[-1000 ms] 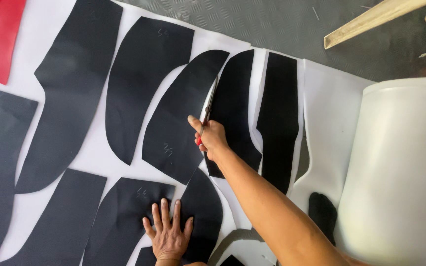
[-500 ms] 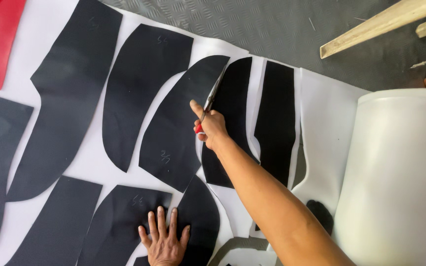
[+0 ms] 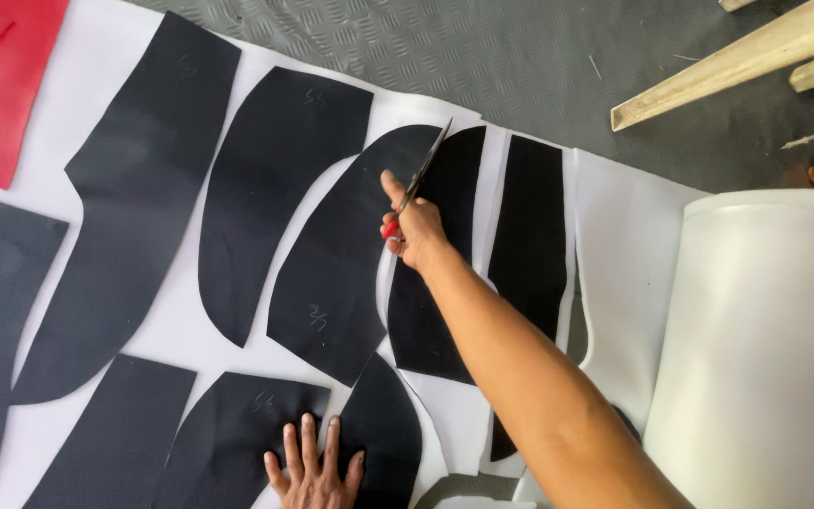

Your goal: The person uses scissors to cut black material laid on a white sheet on the floor. They hold the material with one hand and cut along marked outlines with the other, separating individual pieces and stacking them.

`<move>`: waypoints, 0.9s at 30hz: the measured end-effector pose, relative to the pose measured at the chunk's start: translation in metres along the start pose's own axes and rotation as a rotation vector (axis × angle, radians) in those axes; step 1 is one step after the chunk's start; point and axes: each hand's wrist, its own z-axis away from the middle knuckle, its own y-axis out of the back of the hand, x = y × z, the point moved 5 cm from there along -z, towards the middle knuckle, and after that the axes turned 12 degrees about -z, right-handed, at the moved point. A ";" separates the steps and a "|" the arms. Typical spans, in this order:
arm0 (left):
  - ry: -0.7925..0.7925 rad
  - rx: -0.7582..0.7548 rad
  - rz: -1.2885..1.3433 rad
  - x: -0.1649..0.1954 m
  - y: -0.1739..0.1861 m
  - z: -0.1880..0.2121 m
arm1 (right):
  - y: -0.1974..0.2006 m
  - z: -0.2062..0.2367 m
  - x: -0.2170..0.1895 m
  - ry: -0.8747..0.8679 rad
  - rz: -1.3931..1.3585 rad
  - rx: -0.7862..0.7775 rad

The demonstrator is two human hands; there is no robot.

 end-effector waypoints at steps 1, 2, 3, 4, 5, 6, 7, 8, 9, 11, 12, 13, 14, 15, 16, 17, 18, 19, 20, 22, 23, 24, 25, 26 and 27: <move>-0.011 0.022 0.001 0.000 -0.002 0.002 | 0.000 -0.002 -0.005 -0.003 0.000 0.007; -0.007 0.005 -0.008 -0.001 -0.006 0.003 | 0.000 -0.004 -0.010 -0.006 0.000 0.015; -0.003 -0.009 -0.014 -0.002 -0.010 0.004 | 0.000 -0.006 -0.014 -0.006 0.000 0.023; 0.002 -0.020 -0.021 -0.003 -0.013 0.005 | -0.001 -0.009 -0.019 0.032 -0.009 -0.005; -0.002 0.015 -0.011 -0.004 -0.014 0.005 | -0.003 -0.011 -0.023 0.068 -0.018 -0.034; -0.007 0.049 0.000 -0.004 -0.015 0.005 | -0.004 -0.012 -0.026 0.104 -0.028 -0.061; -0.013 0.086 0.009 -0.005 -0.016 0.005 | -0.004 -0.013 -0.028 0.114 -0.026 -0.061; -0.034 0.160 0.021 -0.004 -0.014 0.005 | -0.004 -0.013 -0.029 0.125 -0.025 -0.064; -0.054 0.232 0.032 -0.004 -0.012 0.005 | -0.005 -0.012 -0.031 0.134 -0.021 -0.066; -0.066 0.281 0.026 -0.004 -0.012 0.005 | -0.004 -0.011 -0.033 0.058 -0.034 -0.054; -0.057 0.261 0.009 -0.005 -0.014 0.004 | -0.004 -0.010 -0.034 0.019 -0.041 -0.046; -0.048 0.239 -0.009 -0.006 -0.016 0.002 | -0.004 -0.011 -0.038 0.005 -0.038 -0.045; -0.056 0.282 0.004 -0.005 -0.014 0.001 | -0.004 -0.012 -0.042 -0.008 -0.035 -0.045; -0.065 0.331 0.018 -0.006 -0.011 -0.001 | -0.003 -0.016 -0.048 -0.014 -0.033 -0.045; -0.070 0.381 0.032 -0.006 -0.008 -0.002 | -0.003 -0.020 -0.055 0.041 -0.039 -0.074; -0.083 0.394 0.036 -0.005 -0.005 -0.004 | -0.003 -0.024 -0.062 0.095 -0.045 -0.108; -0.095 0.413 0.043 -0.005 -0.001 -0.006 | -0.001 -0.029 -0.071 0.156 -0.051 -0.144; -0.105 0.428 0.051 -0.004 0.005 -0.006 | 0.004 -0.031 -0.080 0.158 -0.077 -0.152; -0.089 0.350 0.039 -0.004 0.007 -0.009 | 0.013 -0.032 -0.089 0.150 -0.093 -0.156; -0.048 0.168 0.018 -0.003 0.014 -0.009 | 0.052 -0.034 -0.102 0.142 0.003 -0.130; -0.034 0.176 0.020 -0.001 0.023 -0.009 | 0.079 -0.035 -0.118 0.176 0.090 -0.115; -0.033 0.190 0.022 0.002 0.031 -0.009 | 0.109 -0.030 -0.134 0.215 0.323 -0.115; -0.045 0.190 0.025 0.006 0.040 -0.008 | 0.148 -0.022 -0.144 0.239 0.551 -0.096; -0.030 0.171 0.006 0.010 0.046 -0.005 | 0.195 -0.012 -0.156 0.270 0.785 -0.031; -0.022 0.154 -0.019 0.011 0.051 -0.005 | 0.244 -0.002 -0.165 0.292 1.012 0.031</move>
